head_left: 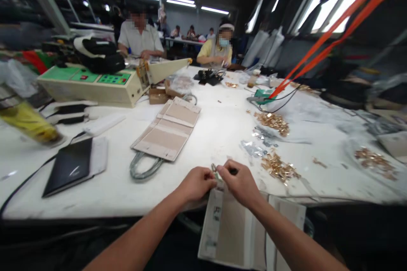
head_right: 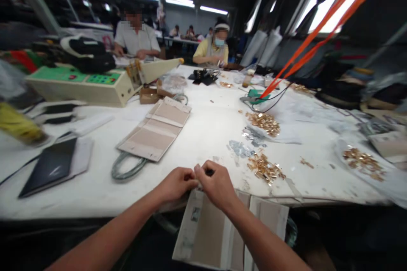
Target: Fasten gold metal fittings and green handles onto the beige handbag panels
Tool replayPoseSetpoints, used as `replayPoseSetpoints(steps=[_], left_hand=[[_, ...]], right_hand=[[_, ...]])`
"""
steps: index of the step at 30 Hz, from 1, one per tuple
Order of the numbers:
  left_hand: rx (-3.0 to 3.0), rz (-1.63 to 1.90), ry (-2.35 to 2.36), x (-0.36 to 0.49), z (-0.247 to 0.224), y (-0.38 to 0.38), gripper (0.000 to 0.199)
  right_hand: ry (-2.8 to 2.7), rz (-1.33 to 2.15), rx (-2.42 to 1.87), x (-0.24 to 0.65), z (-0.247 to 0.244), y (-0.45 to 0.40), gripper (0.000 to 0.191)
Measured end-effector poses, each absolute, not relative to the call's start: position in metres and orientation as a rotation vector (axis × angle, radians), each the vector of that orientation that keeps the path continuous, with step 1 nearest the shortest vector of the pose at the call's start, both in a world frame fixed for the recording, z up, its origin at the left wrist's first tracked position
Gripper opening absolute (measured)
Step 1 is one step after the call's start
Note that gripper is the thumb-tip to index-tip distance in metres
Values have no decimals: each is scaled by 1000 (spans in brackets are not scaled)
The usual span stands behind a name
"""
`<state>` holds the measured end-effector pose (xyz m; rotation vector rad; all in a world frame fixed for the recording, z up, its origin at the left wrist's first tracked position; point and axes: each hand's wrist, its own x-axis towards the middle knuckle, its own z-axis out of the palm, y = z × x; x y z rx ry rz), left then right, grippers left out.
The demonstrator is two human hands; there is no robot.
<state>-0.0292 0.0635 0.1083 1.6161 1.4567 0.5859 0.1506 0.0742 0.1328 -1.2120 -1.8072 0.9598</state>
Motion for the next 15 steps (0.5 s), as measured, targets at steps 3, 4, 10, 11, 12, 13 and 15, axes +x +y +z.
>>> replayPoseSetpoints(steps=[3, 4, 10, 11, 12, 13, 15], left_hand=[[1625, 624, 1322, -22, 130, 55, 18], [1607, 632, 1275, -19, 136, 53, 20], [1851, 761, 1398, -25, 140, 64, 37], [1938, 864, 1549, -35, 136, 70, 43], [2026, 956, 1723, -47, 131, 75, 48], [2111, 990, 1895, -60, 125, 81, 52], [2211, 884, 2241, -90, 112, 88, 58]], right_hand=[[-2048, 727, -1385, 190, 136, 67, 24], [-2093, 716, -1428, 206, 137, 61, 26], [-1828, 983, -1511, 327, 144, 6, 10], [-1669, 936, -1517, 355, 148, 2, 7], [-1534, 912, -1542, 386, 154, 3, 18], [-1424, 898, -1599, 417, 165, 9, 27], [-1262, 775, -1671, 476, 198, 36, 31]])
